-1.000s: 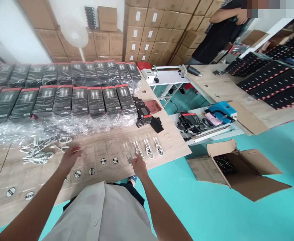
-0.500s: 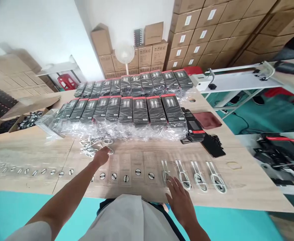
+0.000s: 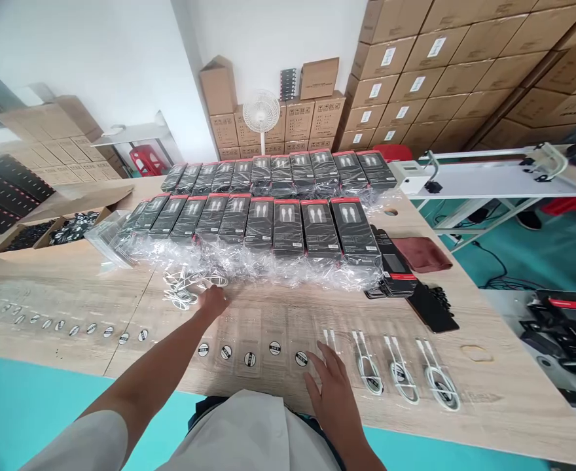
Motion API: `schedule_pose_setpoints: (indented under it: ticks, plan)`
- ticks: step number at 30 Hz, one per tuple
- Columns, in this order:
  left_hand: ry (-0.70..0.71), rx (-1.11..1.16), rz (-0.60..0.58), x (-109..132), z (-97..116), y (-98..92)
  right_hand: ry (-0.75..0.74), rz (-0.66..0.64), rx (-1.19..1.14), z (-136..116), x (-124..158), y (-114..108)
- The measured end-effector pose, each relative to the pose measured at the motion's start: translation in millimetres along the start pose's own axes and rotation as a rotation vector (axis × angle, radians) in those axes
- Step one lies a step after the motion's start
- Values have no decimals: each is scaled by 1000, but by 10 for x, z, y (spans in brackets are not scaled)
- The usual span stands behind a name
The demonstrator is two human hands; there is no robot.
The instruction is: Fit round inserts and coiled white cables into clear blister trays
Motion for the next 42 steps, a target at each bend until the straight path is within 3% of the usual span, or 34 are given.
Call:
schedule_pose_setpoints:
  ticks: [5,9,13,16,18,21,25,28,31,33,36,42]
  plan:
    - [-61,-133,76,-31,-8,10,-19,-18,-51,-42,-24,9]
    - [-121,-281,110,-55,29,-128,15,-39,-136,-84,-74,-39]
    - [-76,-369,119,291,147,-296,203,-106,-383,-286,-172,-164]
    - [116,-376,28,795,320,-208,399,-255,-683,-553,-301,-242]
    - [429,-406,-149,1139,472,-16,471,-356,-881,-734,-417,-275]
    - [773,-466,-354,1497,670,312,506,-358,-1079,-902,-594,-333]
    - [870,-387,-366,1606,828,520,566,-271,-1240,-894,-719,-518]
    - [755,-151,-299,1592,908,502,558,-199,-1334,-822,-724,-725]
    - [417,191,-309,1579,996,499,508,-143,-1350,-782,-701,-902]
    - [183,414,-475,1574,1071,551,460,-130,-1344,-785,-690,-979]
    - [-40,655,-795,1571,1182,646,413,-150,-1365,-810,-676,-1051]
    - [-328,915,-1127,1645,1241,765,390,-194,-1398,-813,-643,-1149]
Point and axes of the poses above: each hand's wrist, its own x-axis away from the middle knuckle, its own y-axis out of the palm, z = x × y, the point moved 1 cm from there along -x, towards the middle knuckle, and after that the axes turned 2 degrees about x, right-handed, at the moved point
